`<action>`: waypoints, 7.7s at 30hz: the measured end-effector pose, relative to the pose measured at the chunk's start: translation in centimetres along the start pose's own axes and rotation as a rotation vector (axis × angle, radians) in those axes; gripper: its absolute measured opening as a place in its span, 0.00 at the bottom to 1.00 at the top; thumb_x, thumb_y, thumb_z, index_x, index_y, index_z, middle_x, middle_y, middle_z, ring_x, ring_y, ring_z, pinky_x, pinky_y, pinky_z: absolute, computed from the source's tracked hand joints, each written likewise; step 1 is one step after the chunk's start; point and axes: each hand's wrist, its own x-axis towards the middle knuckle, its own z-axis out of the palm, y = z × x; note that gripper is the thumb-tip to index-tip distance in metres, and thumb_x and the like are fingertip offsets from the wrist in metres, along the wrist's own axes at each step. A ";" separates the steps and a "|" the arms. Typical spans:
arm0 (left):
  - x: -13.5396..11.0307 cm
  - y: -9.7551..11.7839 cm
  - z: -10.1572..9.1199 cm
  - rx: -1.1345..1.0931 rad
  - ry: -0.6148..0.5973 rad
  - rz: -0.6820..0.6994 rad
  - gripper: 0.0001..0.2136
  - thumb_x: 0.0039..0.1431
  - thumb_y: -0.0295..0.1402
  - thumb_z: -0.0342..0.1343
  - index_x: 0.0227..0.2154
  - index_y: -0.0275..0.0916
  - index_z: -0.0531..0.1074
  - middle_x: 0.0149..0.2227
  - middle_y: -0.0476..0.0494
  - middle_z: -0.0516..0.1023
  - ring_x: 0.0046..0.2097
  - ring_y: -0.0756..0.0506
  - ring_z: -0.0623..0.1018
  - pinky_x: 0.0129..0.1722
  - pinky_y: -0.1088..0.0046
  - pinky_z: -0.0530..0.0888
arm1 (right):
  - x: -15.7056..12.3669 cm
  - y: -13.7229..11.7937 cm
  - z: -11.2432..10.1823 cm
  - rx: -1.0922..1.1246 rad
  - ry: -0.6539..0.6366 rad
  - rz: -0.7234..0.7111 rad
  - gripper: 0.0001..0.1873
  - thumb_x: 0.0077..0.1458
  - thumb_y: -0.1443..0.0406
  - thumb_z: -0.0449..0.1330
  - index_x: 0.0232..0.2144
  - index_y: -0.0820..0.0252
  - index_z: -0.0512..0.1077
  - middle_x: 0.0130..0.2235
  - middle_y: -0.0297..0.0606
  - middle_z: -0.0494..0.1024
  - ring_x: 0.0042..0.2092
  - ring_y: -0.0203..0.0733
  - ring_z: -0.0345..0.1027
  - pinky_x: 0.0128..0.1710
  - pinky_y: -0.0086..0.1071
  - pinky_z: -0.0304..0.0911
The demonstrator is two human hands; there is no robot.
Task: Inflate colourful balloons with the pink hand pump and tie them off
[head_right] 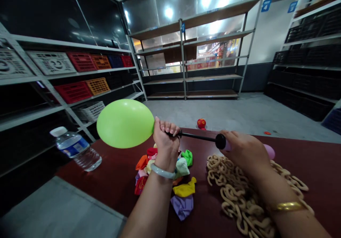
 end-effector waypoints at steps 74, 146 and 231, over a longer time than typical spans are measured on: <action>0.6 -1.0 -0.7 0.009 -0.004 -0.059 0.25 0.61 0.43 0.58 0.18 0.40 0.50 0.14 0.57 0.50 0.15 0.55 0.55 0.17 0.76 0.50 | 0.2 -0.7 0.0 0.041 -0.058 0.022 0.24 0.52 0.59 0.61 0.53 0.51 0.70 0.45 0.37 0.81 0.39 0.49 0.77 0.34 0.39 0.66; -1.8 -4.9 -0.9 0.076 -0.090 -0.168 0.25 0.62 0.45 0.57 0.17 0.39 0.53 0.14 0.55 0.54 0.15 0.54 0.57 0.18 0.75 0.52 | 0.6 -3.9 -0.6 0.077 -0.074 0.014 0.25 0.55 0.56 0.60 0.53 0.58 0.70 0.47 0.44 0.80 0.39 0.48 0.76 0.35 0.37 0.62; -1.3 -6.9 -2.2 0.093 0.043 -0.264 0.23 0.67 0.41 0.49 0.16 0.39 0.58 0.20 0.49 0.65 0.25 0.50 0.69 0.31 0.72 0.68 | 0.8 -4.2 -2.5 0.077 -0.155 -0.022 0.24 0.57 0.61 0.59 0.56 0.47 0.69 0.47 0.41 0.76 0.39 0.48 0.74 0.37 0.39 0.62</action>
